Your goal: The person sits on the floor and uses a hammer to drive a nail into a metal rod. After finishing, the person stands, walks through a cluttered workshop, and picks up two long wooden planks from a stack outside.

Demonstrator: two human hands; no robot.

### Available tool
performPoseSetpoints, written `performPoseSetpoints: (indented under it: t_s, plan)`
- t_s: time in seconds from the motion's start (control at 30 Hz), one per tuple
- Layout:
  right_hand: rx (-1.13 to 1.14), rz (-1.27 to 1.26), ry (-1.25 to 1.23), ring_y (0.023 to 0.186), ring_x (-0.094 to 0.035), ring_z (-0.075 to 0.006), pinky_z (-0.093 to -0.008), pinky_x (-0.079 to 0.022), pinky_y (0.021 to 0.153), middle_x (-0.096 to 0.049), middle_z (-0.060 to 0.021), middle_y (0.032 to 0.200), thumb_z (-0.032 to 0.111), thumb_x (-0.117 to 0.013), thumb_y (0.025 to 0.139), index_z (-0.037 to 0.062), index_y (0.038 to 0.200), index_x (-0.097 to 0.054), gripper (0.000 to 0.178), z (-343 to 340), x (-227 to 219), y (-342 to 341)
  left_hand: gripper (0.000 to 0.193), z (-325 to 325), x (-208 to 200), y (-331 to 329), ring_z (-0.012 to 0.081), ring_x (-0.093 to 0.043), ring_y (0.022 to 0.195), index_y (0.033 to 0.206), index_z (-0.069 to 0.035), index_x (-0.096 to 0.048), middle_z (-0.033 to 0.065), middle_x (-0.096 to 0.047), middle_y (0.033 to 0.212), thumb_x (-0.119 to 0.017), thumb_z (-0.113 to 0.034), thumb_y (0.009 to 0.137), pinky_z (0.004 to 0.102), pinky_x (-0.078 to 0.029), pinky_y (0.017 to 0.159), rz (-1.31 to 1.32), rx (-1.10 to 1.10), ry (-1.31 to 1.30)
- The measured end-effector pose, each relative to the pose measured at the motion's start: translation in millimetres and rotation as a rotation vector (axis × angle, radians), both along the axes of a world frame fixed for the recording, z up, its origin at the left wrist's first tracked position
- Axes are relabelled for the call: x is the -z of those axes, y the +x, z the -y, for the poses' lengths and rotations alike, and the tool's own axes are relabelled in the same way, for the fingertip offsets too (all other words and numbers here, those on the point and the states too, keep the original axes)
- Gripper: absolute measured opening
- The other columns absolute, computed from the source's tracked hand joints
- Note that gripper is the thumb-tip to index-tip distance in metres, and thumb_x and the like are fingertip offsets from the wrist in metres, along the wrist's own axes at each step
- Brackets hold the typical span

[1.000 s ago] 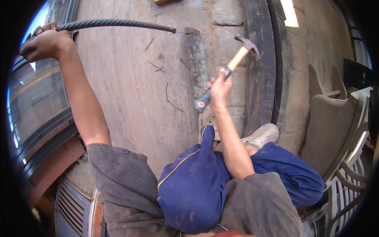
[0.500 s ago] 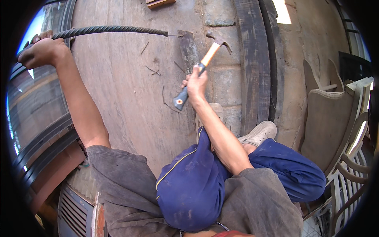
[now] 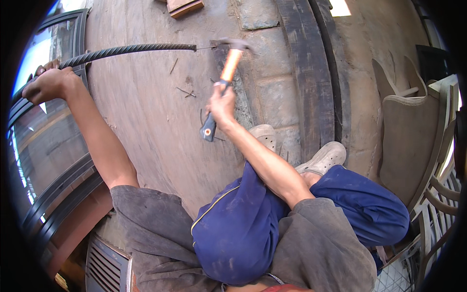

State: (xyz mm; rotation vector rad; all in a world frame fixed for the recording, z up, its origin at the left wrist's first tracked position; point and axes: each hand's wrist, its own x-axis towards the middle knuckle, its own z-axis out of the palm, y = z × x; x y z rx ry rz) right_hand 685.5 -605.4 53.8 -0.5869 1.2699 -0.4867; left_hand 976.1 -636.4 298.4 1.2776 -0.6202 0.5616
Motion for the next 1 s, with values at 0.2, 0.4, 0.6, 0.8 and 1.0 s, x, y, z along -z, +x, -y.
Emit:
performPoseSetpoints:
  t_s: [0.2,0.4,0.6,0.8,1.0]
  plan:
    - [-0.453,0.187,0.342,0.043,-0.044,-0.0092,-0.0268,-0.04,0.036,-0.044,-0.0001,0.061,0.033,-0.049,0.093,0.0073,0.103,-0.044,0.028,-34.6,-20.1,-14.8,0.039,-7.0,2.7,-16.3,0.0107,-0.034,0.037,0.07,0.0,-0.03,0.0081,-0.038,0.052,-0.021,-0.026,0.098,0.0207,-0.031,0.031,0.41,-0.088,0.252]
    - [-0.476,0.11,0.271,0.042,-0.038,-0.0062,-0.0236,-0.036,0.037,-0.041,0.0033,0.058,0.035,-0.052,0.093,0.0108,0.101,-0.045,0.026,-10.9,-10.7,-90.6,0.037,-31.1,-9.1,-45.1,0.0125,-0.036,0.037,0.065,0.0,-0.034,0.0096,-0.04,0.051,-0.026,-0.02,0.096,0.0237,-0.03,0.034,0.429,-0.075,0.331]
    - [-0.56,-0.29,-0.136,0.039,-0.047,-0.0095,-0.0276,-0.039,0.036,-0.048,-0.0021,0.056,0.036,-0.052,0.092,0.0055,0.093,-0.05,0.031,60.2,-9.0,-144.0,0.051,-64.3,-31.5,-100.0,0.011,-0.028,0.039,0.08,-0.003,-0.038,0.0043,-0.034,0.059,-0.016,-0.046,0.097,0.0238,-0.024,0.035,0.086,-0.107,0.343]
    - [-0.744,-0.705,-0.618,0.055,-0.06,-0.0283,-0.0404,-0.049,0.055,-0.057,-0.0147,0.06,0.035,-0.052,0.091,-0.0001,0.094,-0.054,0.035,91.9,37.7,-151.7,0.051,-111.7,-35.8,-108.2,0.0052,-0.028,0.04,0.095,-0.004,-0.041,0.0002,-0.033,0.062,-0.024,-0.052,0.096,0.0176,-0.025,0.033,-0.253,0.843,0.133]
    - [-0.689,-0.938,-1.132,0.082,-0.06,-0.0324,-0.0403,-0.049,0.076,-0.055,-0.0177,0.108,0.026,-0.06,0.085,-0.0001,0.11,-0.054,0.037,70.5,22.5,-171.3,0.04,-77.7,29.3,-166.7,0.0031,-0.031,0.042,0.1,-0.007,-0.045,-0.0036,-0.035,0.06,-0.041,-0.046,0.094,0.0167,-0.026,0.035,-0.675,0.693,0.373]
